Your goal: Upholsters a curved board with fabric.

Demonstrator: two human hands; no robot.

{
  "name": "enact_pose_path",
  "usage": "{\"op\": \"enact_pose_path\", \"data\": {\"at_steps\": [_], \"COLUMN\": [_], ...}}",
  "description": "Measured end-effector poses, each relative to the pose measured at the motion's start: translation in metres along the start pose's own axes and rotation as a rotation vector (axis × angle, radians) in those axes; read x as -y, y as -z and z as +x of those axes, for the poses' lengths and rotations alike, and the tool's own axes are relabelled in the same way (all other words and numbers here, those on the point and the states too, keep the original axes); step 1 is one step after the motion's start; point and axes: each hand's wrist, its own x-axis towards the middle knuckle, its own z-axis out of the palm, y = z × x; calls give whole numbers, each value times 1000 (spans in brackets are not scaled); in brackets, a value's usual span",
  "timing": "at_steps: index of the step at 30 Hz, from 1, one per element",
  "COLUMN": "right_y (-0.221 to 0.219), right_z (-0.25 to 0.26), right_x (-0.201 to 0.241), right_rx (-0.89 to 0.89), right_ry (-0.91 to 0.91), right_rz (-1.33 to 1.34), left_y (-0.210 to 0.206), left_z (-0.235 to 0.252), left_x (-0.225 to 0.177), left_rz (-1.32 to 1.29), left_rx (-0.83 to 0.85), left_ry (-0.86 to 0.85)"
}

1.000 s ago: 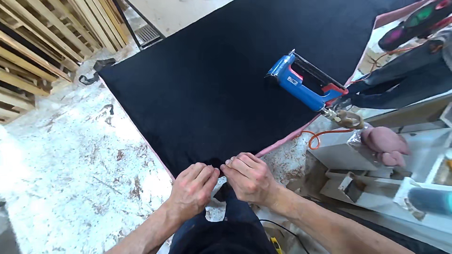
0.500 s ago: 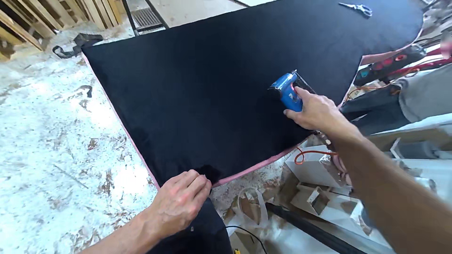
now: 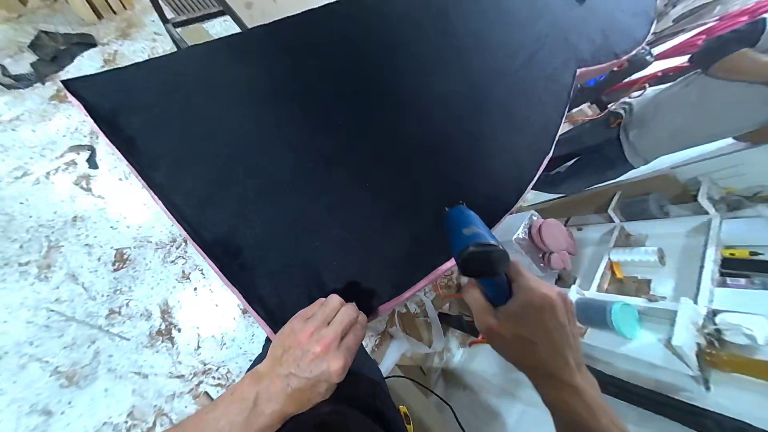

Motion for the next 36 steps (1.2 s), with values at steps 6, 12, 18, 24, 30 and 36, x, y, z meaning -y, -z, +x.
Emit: {"op": "enact_pose_path", "data": {"at_steps": [6,12,18,24,30,36], "right_y": [19,14,4,4,11,6], "right_z": [-45,-70,-75,-85,-88,-87], "right_x": [-3,29,39,42,52,67], "right_rx": [387,461,470,495,504,469], "right_ry": [-322,-305,-271,-315,-351,-253], "right_rz": [494,422,298,348,417,306], "left_y": [1,-2,-2,-2,-3,-8], "left_z": [0,-2,-4,-5,-28,-43], "left_x": [-7,-11,-10,-15,-35,-40], "left_rz": [53,61,22,66,282,309], "left_rx": [18,-8,1,5,17,20], "left_ry": [-14,-39,-29,-27,-27,-53]}}
